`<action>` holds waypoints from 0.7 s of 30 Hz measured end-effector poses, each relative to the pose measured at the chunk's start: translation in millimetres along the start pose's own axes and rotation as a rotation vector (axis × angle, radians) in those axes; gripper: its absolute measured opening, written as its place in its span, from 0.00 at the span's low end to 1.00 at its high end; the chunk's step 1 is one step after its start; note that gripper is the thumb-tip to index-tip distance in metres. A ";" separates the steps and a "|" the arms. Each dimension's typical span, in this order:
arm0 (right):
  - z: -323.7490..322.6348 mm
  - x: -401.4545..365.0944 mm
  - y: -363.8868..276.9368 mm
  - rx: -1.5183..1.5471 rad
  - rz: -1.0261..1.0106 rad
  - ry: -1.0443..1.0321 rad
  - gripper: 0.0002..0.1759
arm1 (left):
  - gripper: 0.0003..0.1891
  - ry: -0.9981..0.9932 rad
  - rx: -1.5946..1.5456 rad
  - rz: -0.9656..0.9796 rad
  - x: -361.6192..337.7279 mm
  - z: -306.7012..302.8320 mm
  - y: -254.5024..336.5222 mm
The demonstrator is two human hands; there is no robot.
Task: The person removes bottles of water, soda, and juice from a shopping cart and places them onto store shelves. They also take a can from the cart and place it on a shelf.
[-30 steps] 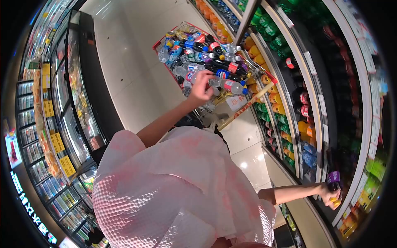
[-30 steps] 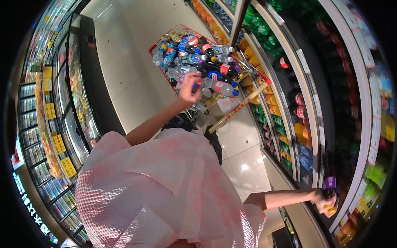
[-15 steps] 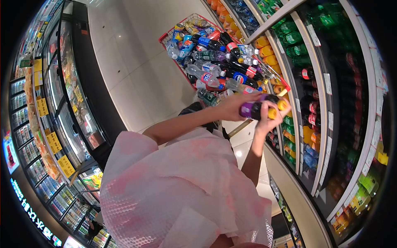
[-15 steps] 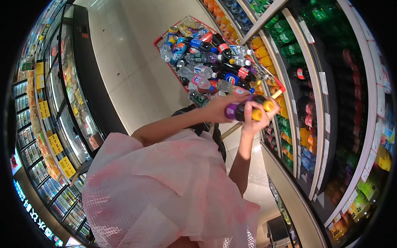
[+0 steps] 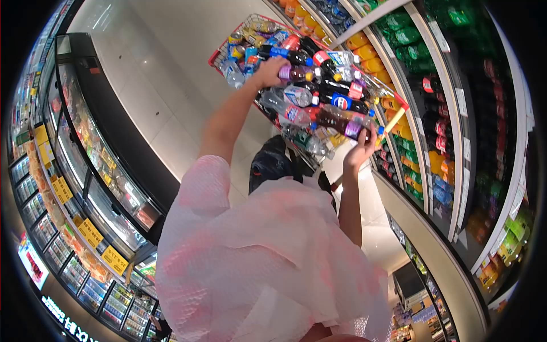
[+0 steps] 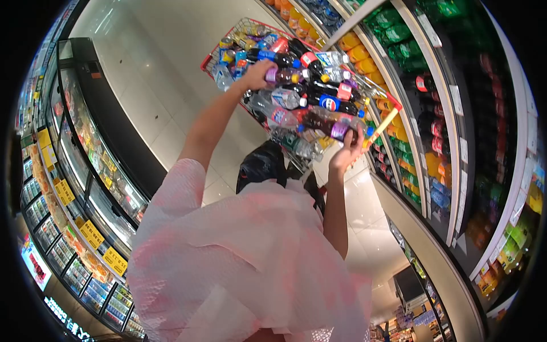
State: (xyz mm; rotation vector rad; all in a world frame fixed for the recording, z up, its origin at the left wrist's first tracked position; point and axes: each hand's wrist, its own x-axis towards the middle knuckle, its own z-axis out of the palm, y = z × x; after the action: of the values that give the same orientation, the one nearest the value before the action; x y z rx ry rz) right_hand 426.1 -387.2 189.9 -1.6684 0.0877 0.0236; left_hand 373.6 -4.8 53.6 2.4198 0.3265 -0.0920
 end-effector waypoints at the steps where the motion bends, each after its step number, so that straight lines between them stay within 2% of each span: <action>1: -5.7 0.2 10.6 -0.056 0.025 0.004 0.22 | 0.35 -0.050 0.030 -0.004 2.3 8.2 -4.6; 3: -10.4 -2.6 19.1 0.010 0.027 -0.019 0.25 | 0.37 0.003 -0.029 0.061 0.1 14.3 -15.2; 4: 1.6 -9.9 -4.4 -0.064 -0.003 0.025 0.26 | 0.38 0.047 -0.029 0.067 -4.9 15.0 -13.6; 5: 6.5 -11.2 -12.0 0.013 -0.005 -0.010 0.26 | 0.40 0.089 -0.031 0.073 -13.3 13.6 -8.5; 6: 5.2 -10.1 -17.5 -0.127 -0.049 -0.013 0.26 | 0.45 0.093 -0.033 0.055 -20.1 9.7 -6.4; 7: 6.6 -6.7 -23.6 -0.268 -0.093 -0.018 0.25 | 0.47 0.179 -0.055 0.015 -27.7 5.5 -1.2; 9: 26.8 2.1 -52.0 -0.182 -0.195 -0.060 0.22 | 0.50 0.350 -0.100 -0.064 -41.4 1.6 8.9; 11: 47.0 18.1 -73.3 -0.131 -0.214 -0.078 0.21 | 0.55 0.425 -0.087 -0.201 -54.1 9.6 13.2; 12: 73.5 20.9 -101.2 0.014 -0.205 -0.096 0.21 | 0.55 0.453 -0.093 -0.278 -61.1 17.2 16.7; 13: 87.5 34.3 -102.5 -0.076 -0.297 -0.104 0.21 | 0.56 0.481 -0.100 -0.356 -65.2 25.3 15.5; 14: 110.0 47.1 -103.4 -0.112 -0.332 -0.073 0.20 | 0.56 0.501 -0.142 -0.348 -68.0 42.6 3.5; 15: 134.2 59.7 -99.8 -0.147 -0.364 -0.040 0.19 | 0.56 0.544 -0.191 -0.335 -69.1 47.4 -1.3; 17: 185.2 82.9 -73.1 0.002 -0.212 -0.127 0.24 | 0.55 0.628 -0.291 -0.308 -71.2 53.6 -3.4; 19: 252.5 90.0 -54.3 0.319 -0.066 -0.212 0.27 | 0.48 0.753 -0.384 -0.372 -73.4 45.6 7.0; 21: 310.5 109.0 16.2 0.310 -0.046 -0.226 0.25 | 0.44 0.872 -0.441 -0.455 -86.3 40.6 19.2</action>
State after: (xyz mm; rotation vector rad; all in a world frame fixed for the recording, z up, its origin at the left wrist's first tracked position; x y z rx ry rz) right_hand 545.0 -84.8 135.5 -1.3478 -0.1132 0.1563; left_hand 296.0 -63.2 47.8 1.7830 1.1448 0.7695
